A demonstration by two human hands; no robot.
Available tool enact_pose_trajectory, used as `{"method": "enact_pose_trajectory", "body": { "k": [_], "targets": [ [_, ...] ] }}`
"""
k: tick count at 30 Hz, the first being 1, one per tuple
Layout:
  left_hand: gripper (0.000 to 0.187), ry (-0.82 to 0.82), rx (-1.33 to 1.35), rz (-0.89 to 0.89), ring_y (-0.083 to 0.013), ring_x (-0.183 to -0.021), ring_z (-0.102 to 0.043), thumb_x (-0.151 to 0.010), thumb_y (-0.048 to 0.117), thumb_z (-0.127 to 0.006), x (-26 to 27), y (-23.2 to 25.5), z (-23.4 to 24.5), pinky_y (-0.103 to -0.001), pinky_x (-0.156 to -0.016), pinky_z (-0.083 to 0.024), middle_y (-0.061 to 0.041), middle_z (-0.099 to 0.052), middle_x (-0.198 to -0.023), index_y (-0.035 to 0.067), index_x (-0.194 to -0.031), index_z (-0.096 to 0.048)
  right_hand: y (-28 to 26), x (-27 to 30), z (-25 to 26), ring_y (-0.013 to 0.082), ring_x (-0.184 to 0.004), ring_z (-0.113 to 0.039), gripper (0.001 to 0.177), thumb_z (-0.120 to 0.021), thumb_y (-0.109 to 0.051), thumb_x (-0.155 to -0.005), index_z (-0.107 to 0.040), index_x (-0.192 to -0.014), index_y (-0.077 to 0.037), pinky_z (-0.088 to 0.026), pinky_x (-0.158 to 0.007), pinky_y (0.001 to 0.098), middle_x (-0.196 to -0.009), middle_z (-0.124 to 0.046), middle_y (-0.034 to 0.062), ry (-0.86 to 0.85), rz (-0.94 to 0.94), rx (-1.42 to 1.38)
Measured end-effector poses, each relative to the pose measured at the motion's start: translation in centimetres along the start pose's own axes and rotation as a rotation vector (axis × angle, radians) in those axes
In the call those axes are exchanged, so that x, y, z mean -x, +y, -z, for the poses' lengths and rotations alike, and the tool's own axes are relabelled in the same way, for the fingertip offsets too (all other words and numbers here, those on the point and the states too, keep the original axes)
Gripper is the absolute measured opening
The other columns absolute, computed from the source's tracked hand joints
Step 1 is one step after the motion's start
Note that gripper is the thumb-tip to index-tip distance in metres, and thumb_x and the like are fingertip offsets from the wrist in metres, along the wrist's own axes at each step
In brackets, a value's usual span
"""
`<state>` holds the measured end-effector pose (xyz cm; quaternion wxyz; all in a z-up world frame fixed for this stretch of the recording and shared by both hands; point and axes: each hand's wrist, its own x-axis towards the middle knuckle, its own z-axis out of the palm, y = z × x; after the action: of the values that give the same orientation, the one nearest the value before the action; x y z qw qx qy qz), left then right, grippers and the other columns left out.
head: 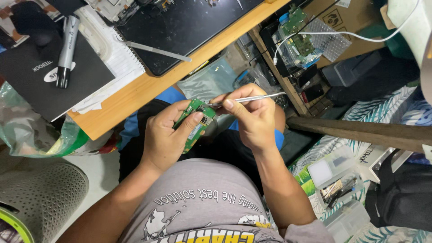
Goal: The person disassembles a small electronic device, removes a green circuit board, and uses pliers and tweezers to manipulate components on the board. They then pick up an orange mobile phone, remove its back cover, and use a screwdriver to unscrew the casing.
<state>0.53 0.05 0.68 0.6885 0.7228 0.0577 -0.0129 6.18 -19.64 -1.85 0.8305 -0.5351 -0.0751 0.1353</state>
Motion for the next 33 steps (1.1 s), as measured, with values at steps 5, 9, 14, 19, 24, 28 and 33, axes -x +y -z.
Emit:
{"method": "enact_pose_trajectory", "body": {
  "k": [5,9,14,19,24,28,33],
  "targets": [
    [0.021,-0.032,-0.018,-0.009,-0.0042,-0.078,-0.072,-0.099,0.013,-0.068,-0.2,-0.3,0.3,-0.021,-0.068,-0.057,-0.004,-0.081,-0.092,0.001,-0.116,-0.072,0.2,-0.5,0.6,0.0264,-0.092,-0.075,0.011,-0.069,-0.003,-0.1,-0.06,-0.103,0.004,-0.063,-0.084,0.037,-0.105,-0.074,0.0254,-0.007,-0.086,-0.087],
    [0.023,-0.057,0.007,-0.044,-0.0038,-0.08,-0.072,-0.1,0.013,-0.068,-0.4,-0.4,0.2,-0.021,-0.07,-0.058,-0.004,-0.081,-0.094,0.001,-0.119,-0.072,0.2,-0.8,1.3,0.0277,-0.09,-0.075,0.011,-0.069,-0.003,-0.1,-0.061,-0.102,0.004,-0.063,-0.082,0.0379,-0.103,-0.073,0.0259,-0.006,-0.173,-0.153],
    [0.024,-0.045,0.026,0.019,-0.0025,-0.073,-0.068,-0.099,0.014,-0.068,-0.8,-0.8,0.0,-0.021,-0.064,-0.055,-0.003,-0.079,-0.087,0.001,-0.119,-0.071,0.1,0.0,0.3,0.0271,-0.095,-0.074,0.007,-0.066,0.003,-0.102,-0.059,-0.103,0.005,-0.063,-0.088,0.0382,-0.108,-0.073,0.0255,-0.005,0.056,0.113],
    [0.023,0.012,-0.03,0.016,-0.0015,-0.071,-0.063,-0.1,0.015,-0.07,-0.9,-0.7,-0.2,-0.021,-0.061,-0.052,-0.003,-0.078,-0.083,0.001,-0.118,-0.072,-0.9,1.3,-2.1,0.034,-0.107,-0.074,0.01,-0.065,0.012,-0.099,-0.059,-0.105,0.008,-0.061,-0.094,0.0385,-0.11,-0.072,0.0273,-0.09,0.578,0.72],
    [0.025,0.026,-0.051,-0.049,-0.0023,-0.073,-0.066,-0.099,0.015,-0.07,-0.5,-0.3,-0.5,-0.022,-0.064,-0.054,-0.004,-0.079,-0.087,0.001,-0.12,-0.071,-0.2,1.6,-1.7,0.0322,-0.113,-0.073,0.008,-0.063,0.009,-0.101,-0.057,-0.106,0.006,-0.06,-0.099,0.0386,-0.114,-0.071,0.0266,-0.052,0.43,0.478],
    [0.023,-0.022,-0.14,-0.12,-0.0028,-0.074,-0.071,-0.098,0.014,-0.071,-0.6,0.3,-0.1,-0.023,-0.065,-0.056,-0.006,-0.079,-0.088,0.002,-0.118,-0.072,0.1,1.1,0.4,0.0295,-0.104,-0.073,0.01,-0.067,0.004,-0.101,-0.057,-0.104,0.003,-0.06,-0.099,0.0408,-0.109,-0.073,0.0257,-0.003,0.148,0.127],
    [0.023,-0.053,-0.14,-0.132,-0.0037,-0.077,-0.072,-0.097,0.014,-0.072,-0.9,0.2,-0.1,-0.023,-0.066,-0.057,-0.007,-0.079,-0.09,0.002,-0.118,-0.072,0.6,0.5,1.5,0.0297,-0.102,-0.074,0.011,-0.069,0.001,-0.1,-0.059,-0.104,0.003,-0.061,-0.097,0.0409,-0.106,-0.072,0.0248,-0.015,0.028,-0.06]
  ]
}}
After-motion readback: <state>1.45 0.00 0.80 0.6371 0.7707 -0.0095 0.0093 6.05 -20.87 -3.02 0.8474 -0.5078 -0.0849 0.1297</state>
